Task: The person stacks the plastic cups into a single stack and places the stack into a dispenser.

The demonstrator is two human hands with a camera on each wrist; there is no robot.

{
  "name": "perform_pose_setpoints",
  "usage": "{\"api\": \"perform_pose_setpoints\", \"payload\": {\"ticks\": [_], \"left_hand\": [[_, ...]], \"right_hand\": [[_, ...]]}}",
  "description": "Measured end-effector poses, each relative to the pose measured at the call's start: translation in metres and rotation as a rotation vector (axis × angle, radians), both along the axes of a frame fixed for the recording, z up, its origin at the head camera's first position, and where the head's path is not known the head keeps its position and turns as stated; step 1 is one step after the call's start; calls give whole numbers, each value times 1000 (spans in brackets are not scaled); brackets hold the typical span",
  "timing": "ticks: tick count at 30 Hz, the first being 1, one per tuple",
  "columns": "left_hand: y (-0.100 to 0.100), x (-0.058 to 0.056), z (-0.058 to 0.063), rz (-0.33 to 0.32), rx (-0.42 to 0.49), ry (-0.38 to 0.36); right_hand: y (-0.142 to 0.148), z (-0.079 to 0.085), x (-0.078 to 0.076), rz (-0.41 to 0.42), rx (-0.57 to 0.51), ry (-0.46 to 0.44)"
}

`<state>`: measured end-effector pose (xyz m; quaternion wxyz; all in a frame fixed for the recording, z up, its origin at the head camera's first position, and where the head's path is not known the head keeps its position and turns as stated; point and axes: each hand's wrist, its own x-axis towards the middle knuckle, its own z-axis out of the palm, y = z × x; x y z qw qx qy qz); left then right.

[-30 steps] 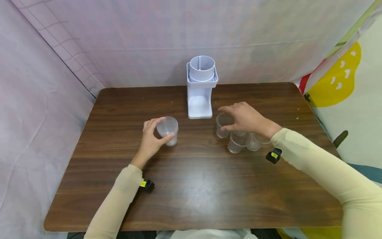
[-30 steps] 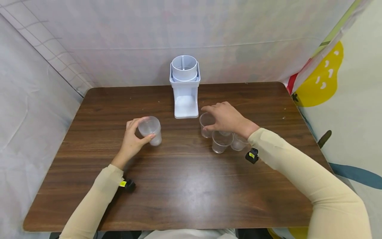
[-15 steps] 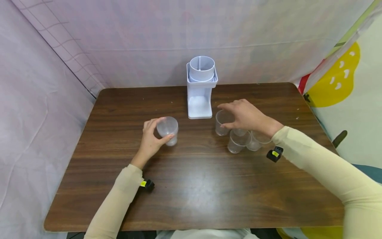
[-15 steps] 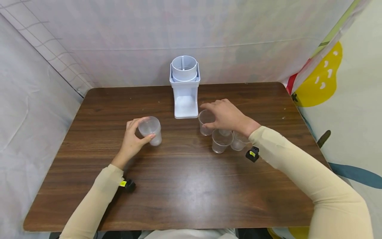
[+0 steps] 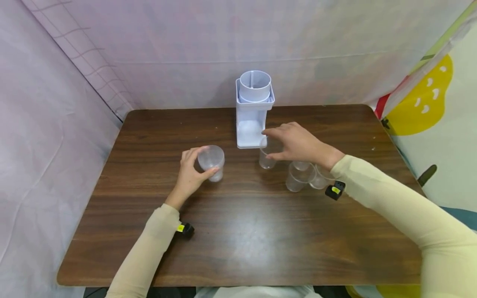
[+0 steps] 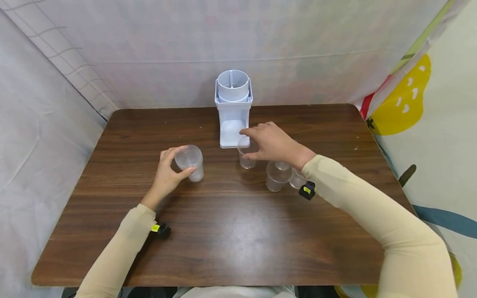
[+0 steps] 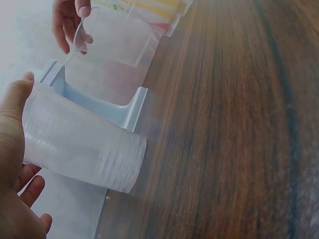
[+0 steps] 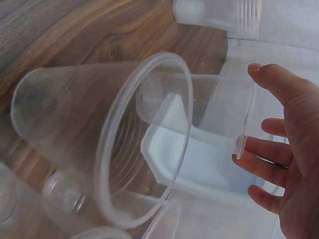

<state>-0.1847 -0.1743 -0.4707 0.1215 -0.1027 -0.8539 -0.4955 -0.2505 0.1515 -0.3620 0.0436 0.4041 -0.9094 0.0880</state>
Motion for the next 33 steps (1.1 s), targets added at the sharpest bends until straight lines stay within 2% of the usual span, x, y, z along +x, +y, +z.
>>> {"api": "perform_pose_setpoints", "payload": {"ticks": [15, 33], "left_hand": [[0, -1, -1, -2, 3, -5], [-2, -2, -1, -12, 0, 4]], "right_hand": [[-38, -3, -2, 88, 19, 4], [-74, 2, 3, 149, 14, -25]]}}
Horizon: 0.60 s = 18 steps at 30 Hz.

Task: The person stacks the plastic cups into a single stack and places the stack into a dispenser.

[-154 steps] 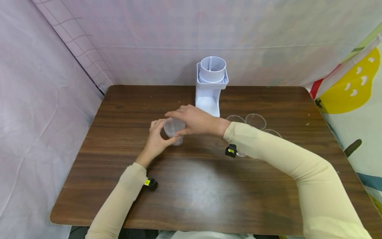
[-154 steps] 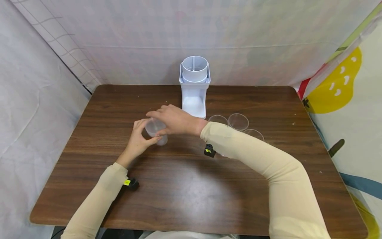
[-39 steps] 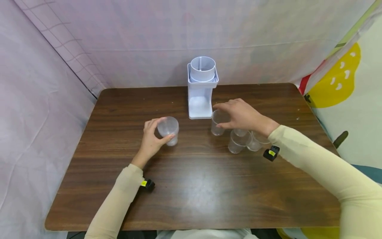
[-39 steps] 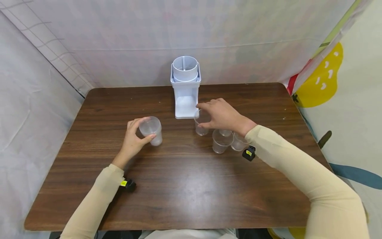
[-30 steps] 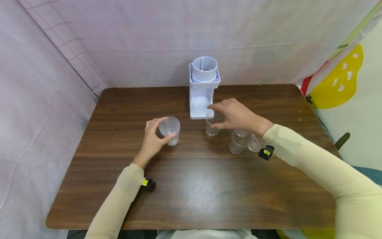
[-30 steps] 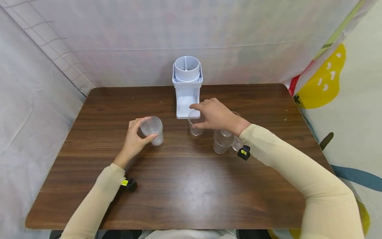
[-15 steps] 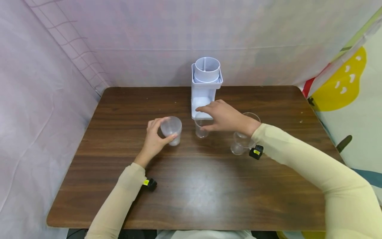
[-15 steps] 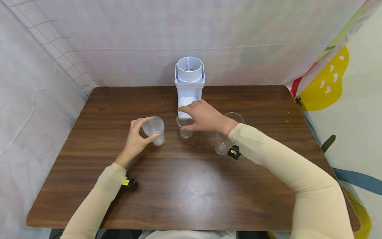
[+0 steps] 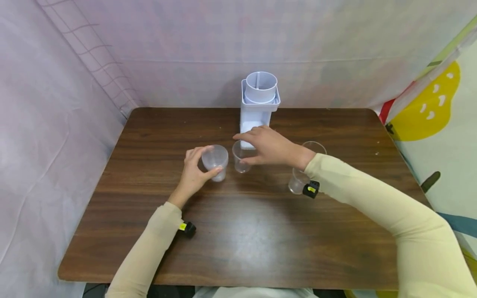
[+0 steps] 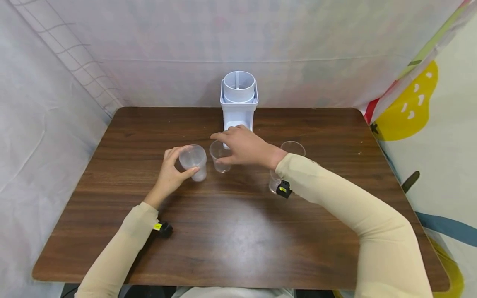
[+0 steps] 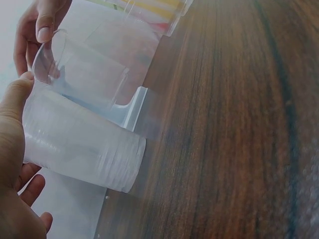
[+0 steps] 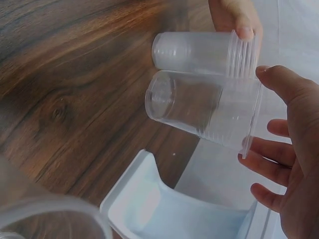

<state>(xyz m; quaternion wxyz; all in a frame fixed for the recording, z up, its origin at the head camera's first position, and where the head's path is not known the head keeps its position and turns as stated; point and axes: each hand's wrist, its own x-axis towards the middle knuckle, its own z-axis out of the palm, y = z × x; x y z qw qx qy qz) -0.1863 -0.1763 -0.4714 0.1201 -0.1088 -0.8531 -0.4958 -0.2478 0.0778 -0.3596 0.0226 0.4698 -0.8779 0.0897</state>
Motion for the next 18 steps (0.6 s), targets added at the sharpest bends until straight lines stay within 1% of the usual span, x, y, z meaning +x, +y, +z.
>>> {"api": "perform_pose_setpoints", "payload": {"ticks": [4, 7, 13, 18], "left_hand": [[0, 0, 0, -1, -5, 6], [0, -1, 0, -5, -8, 10], [0, -1, -1, -7, -7, 9], [0, -1, 0, -7, -5, 5]], "right_hand": [[-6, 0, 0, 16, -4, 4], [-9, 1, 0, 11, 2, 2], [-10, 3, 1, 3, 11, -1], [-9, 8, 0, 5, 6, 16]]}}
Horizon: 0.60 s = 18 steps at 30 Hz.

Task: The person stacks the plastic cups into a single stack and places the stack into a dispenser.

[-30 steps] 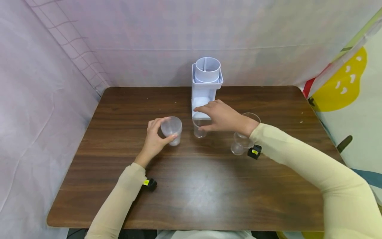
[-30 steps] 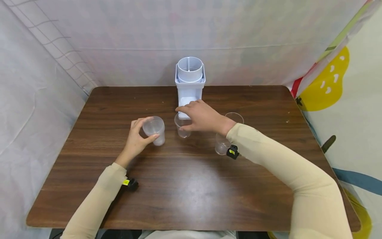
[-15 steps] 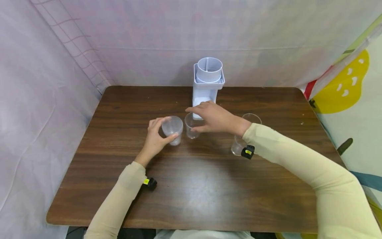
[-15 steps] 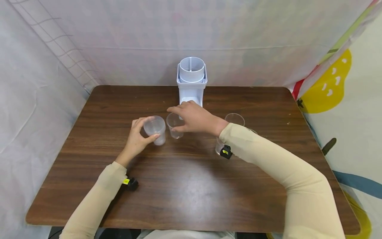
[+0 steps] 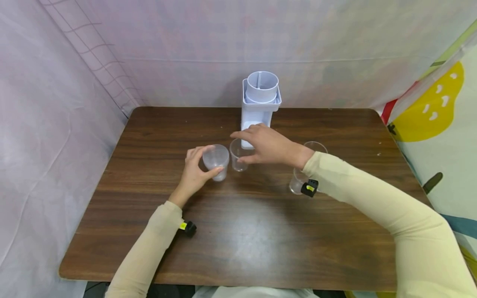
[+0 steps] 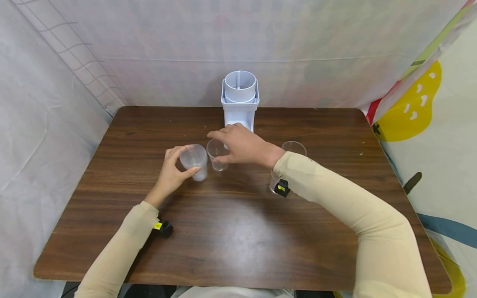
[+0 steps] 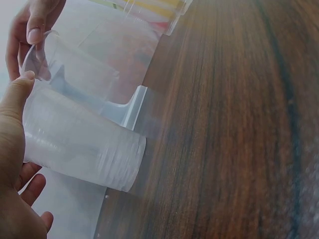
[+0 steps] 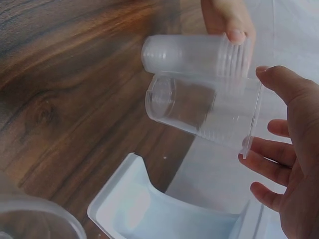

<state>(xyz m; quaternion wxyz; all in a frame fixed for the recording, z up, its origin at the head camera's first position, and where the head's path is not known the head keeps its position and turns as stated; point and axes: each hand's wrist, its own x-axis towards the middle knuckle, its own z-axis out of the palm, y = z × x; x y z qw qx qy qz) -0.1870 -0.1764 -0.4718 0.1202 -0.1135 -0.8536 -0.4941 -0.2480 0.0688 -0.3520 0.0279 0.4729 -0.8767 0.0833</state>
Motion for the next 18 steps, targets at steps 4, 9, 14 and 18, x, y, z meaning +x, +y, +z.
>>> {"api": "perform_pose_setpoints", "payload": {"ticks": [4, 9, 14, 18], "left_hand": [[0, 0, 0, 2, -4, -3], [0, 0, 2, 0, -7, -14], [0, 1, 2, 2, -7, -20], [0, 0, 1, -1, -16, -16]], "right_hand": [[2, 8, -1, -6, -16, 6], [4, 22, -3, -12, -52, 16], [6, 34, -3, -4, -95, 31], [7, 40, -3, -14, -96, 34]]}}
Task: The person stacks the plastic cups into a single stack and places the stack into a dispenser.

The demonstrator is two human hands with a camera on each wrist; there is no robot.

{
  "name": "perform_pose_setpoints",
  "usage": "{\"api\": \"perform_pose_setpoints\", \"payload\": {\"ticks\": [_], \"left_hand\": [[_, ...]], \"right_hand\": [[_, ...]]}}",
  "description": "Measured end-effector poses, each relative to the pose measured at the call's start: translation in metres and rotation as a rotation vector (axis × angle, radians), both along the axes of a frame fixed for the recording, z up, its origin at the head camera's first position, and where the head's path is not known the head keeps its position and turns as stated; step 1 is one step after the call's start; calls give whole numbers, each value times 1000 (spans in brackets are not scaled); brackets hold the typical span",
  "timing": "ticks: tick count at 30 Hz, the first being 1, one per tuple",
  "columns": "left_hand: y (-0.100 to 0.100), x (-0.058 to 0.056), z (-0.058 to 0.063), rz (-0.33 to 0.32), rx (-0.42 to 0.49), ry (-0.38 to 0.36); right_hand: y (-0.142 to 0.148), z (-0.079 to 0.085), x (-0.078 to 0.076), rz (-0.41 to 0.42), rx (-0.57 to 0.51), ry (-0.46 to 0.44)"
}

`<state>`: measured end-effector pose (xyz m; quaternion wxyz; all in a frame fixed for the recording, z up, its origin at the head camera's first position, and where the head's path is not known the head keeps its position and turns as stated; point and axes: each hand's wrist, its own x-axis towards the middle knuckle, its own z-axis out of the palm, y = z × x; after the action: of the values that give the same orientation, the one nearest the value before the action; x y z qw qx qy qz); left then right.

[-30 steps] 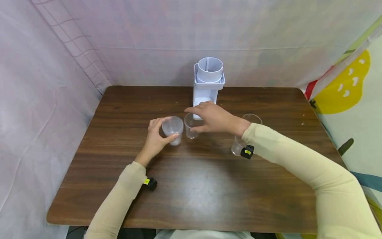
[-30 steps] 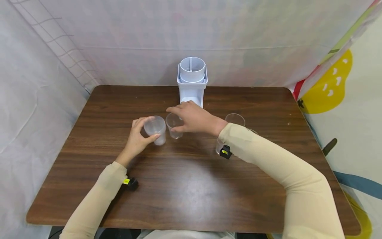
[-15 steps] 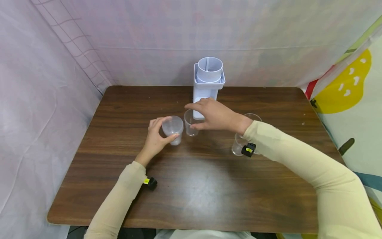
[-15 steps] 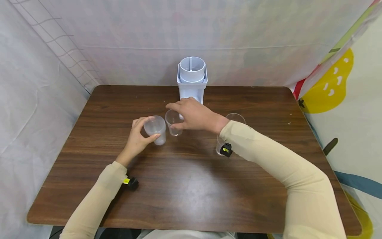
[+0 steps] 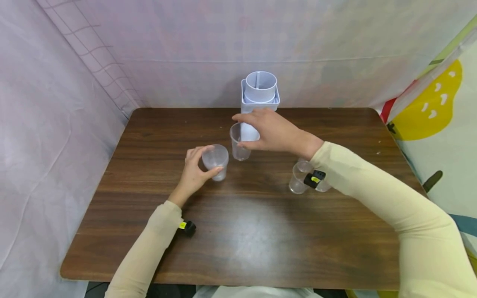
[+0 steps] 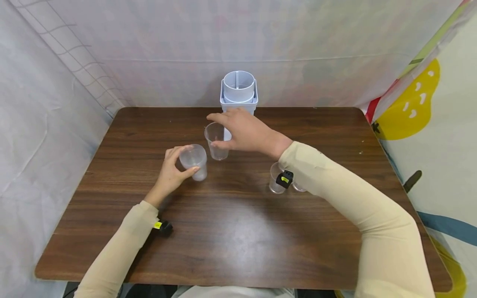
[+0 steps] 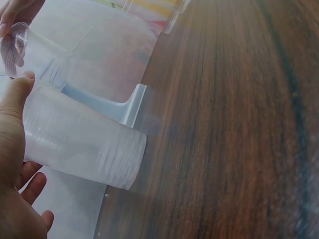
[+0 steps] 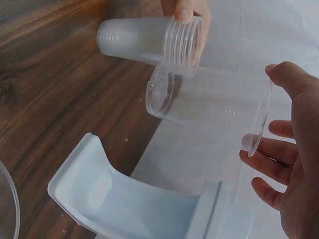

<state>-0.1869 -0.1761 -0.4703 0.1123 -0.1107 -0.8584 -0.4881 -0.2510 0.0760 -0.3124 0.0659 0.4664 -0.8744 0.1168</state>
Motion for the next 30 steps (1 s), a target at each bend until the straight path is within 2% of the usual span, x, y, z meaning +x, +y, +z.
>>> {"api": "perform_pose_setpoints", "payload": {"ticks": [9, 20, 30], "left_hand": [[-3, -1, -1, -3, -17, 16], [-3, -3, -2, -11, -11, 17], [-1, -3, -2, -12, -28, 24]], "right_hand": [[-5, 9, -2, 13, -12, 16], [-27, 30, -1, 93, -55, 83], [-50, 28, 4, 152, -51, 80]]}}
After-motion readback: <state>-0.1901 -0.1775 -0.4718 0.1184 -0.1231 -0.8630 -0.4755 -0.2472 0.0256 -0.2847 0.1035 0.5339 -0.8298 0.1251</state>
